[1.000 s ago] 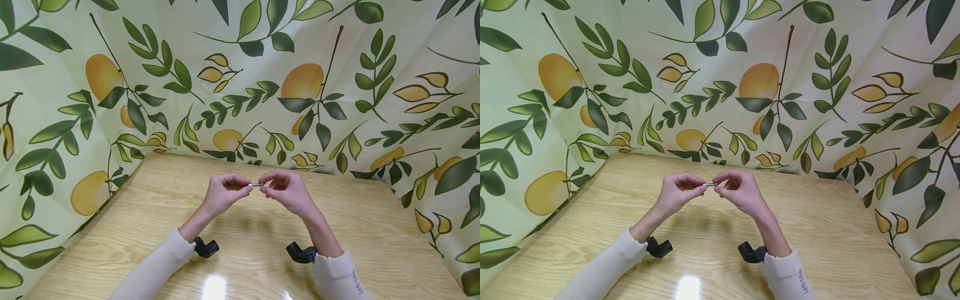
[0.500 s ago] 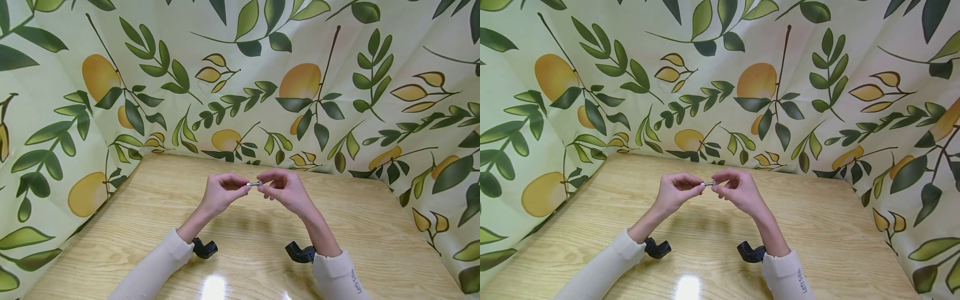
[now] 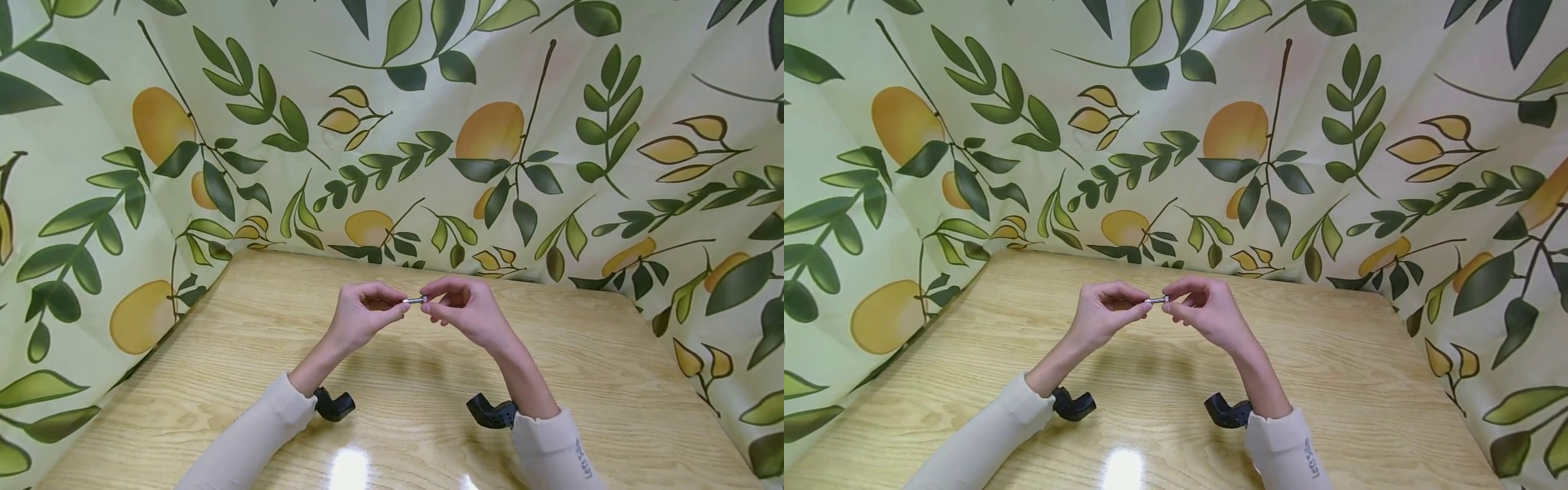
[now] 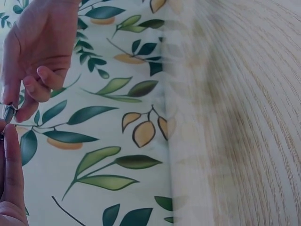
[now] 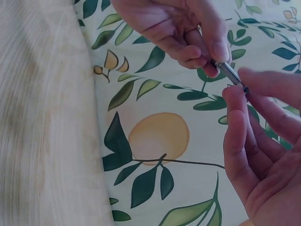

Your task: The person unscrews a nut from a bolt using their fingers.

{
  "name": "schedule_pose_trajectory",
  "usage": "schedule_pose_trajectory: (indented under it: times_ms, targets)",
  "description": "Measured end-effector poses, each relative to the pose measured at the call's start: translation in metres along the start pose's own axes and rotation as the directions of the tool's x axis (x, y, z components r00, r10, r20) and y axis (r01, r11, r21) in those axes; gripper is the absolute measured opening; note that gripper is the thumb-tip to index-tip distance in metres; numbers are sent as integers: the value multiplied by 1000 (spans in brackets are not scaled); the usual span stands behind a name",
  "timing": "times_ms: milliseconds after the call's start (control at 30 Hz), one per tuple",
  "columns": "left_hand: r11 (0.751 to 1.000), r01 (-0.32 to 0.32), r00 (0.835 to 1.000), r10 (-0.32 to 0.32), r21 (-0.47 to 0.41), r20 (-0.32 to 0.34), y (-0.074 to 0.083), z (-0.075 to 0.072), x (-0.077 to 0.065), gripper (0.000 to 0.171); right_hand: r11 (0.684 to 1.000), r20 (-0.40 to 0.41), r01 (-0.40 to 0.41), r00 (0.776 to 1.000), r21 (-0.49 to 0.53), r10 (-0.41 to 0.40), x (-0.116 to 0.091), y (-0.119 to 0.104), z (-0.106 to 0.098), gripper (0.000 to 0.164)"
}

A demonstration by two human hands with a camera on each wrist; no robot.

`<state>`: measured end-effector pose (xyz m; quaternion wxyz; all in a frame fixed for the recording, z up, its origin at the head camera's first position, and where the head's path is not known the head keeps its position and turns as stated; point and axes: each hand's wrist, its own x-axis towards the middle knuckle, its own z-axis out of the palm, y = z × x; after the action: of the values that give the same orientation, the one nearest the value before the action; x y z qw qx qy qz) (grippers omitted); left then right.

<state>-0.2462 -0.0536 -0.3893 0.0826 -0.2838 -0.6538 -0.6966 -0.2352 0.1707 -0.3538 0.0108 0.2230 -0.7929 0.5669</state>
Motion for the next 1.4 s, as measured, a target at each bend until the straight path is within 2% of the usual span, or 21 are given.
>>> schedule_pose_trajectory:
  times_ms: [233, 433, 600, 767, 900, 1033, 1133, 1267, 1400]
  targets:
    - [1000, 19, 1000, -19, 5, -4, 1, -1, 0, 14, 999, -30, 50, 998, 1, -50, -2, -2, -2, 19]
    - [1000, 22, 1000, -22, 5, -7, 1, -1, 0, 13, 999, -28, 49, 998, 1, -49, -2, -1, -3, 19]
    - [998, 59, 998, -60, 33, 10, 1, -2, 2, 14, 1000, -34, -13, 999, -27, 12, -1, 0, -7, 22]
    - [980, 141, 988, -148, 144, 38, -5, -6, 4, 11, 994, -55, -75, 996, -74, 71, -2, 1, -17, 23]
    - [949, 206, 976, -217, 239, 20, -15, -10, 6, 9, 992, -93, -85, 993, -89, 77, -4, 5, -25, 24]
    - [898, 269, 958, -287, 347, 2, -29, -11, 11, 7, 989, -102, -107, 990, -102, 97, -7, 11, -32, 24]
    - [862, 289, 943, -331, 415, 29, -41, -9, 21, 5, 986, -108, -122, 988, -111, 110, -8, 15, -37, 23]
    - [816, 289, 918, -385, 500, 98, -56, -4, 35, 4, 984, -120, -135, 985, -120, 121, -8, 18, -40, 23]
    - [768, 241, 900, -405, 593, 159, -72, 0, 45, 3, 983, -129, -143, 983, -114, 128, -8, 20, -40, 23]
